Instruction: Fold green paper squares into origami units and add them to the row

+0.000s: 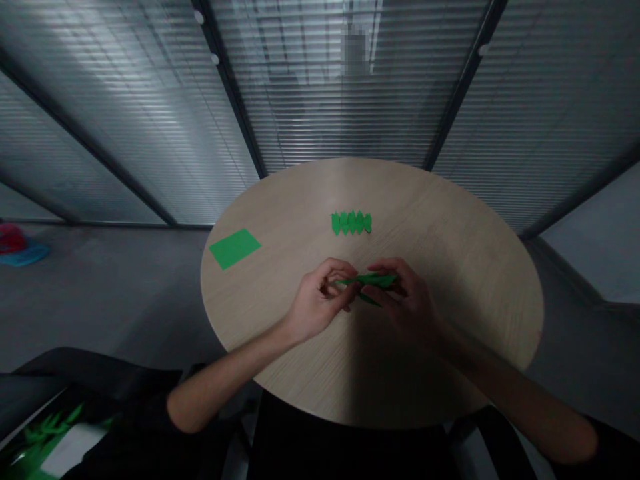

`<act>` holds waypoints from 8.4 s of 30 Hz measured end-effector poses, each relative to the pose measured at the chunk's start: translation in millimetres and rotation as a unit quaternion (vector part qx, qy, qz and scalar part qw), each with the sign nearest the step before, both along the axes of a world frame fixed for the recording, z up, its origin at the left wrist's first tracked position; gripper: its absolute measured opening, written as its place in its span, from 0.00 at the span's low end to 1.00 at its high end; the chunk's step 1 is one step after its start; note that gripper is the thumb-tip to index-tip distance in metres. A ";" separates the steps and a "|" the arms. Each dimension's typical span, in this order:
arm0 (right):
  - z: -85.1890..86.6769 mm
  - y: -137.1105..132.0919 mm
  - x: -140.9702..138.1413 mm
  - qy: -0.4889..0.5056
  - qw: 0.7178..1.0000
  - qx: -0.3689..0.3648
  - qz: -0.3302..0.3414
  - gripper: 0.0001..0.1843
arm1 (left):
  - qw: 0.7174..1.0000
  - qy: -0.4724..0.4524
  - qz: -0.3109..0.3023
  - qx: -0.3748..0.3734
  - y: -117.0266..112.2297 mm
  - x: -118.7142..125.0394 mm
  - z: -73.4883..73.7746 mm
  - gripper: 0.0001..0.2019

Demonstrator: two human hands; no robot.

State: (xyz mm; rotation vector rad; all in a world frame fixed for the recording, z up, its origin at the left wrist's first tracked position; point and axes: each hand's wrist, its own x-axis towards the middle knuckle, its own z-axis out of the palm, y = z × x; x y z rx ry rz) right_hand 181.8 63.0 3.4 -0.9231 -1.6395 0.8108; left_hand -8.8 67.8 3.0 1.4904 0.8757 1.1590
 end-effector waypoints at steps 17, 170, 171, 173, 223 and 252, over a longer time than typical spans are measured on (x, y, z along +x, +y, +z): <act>-0.8 -1.0 4.7 -0.072 0.995 0.063 0.034 0.15 | 0.999 0.035 -0.018 0.029 -0.3 -2.3 -0.4 0.10; -3.9 -1.4 8.7 -0.048 0.999 0.019 -0.007 0.16 | 0.980 0.181 -0.045 0.075 2.2 -9.2 9.6 0.09; -3.9 -1.5 8.9 -0.046 0.999 0.016 -0.009 0.16 | 0.980 0.178 -0.038 0.078 2.3 -9.3 9.0 0.11; -3.8 -1.4 9.2 -0.040 0.999 0.010 -0.012 0.16 | 0.981 0.170 -0.025 0.090 3.0 -9.7 7.3 0.13; 4.4 2.6 9.3 -0.027 0.998 0.028 0.052 0.02 | 0.935 0.163 -0.010 0.315 4.8 -11.3 6.5 0.07; 2.2 1.4 10.5 -0.037 0.998 -0.007 0.056 0.02 | 0.996 0.022 -0.010 0.081 0.6 -5.8 5.0 0.08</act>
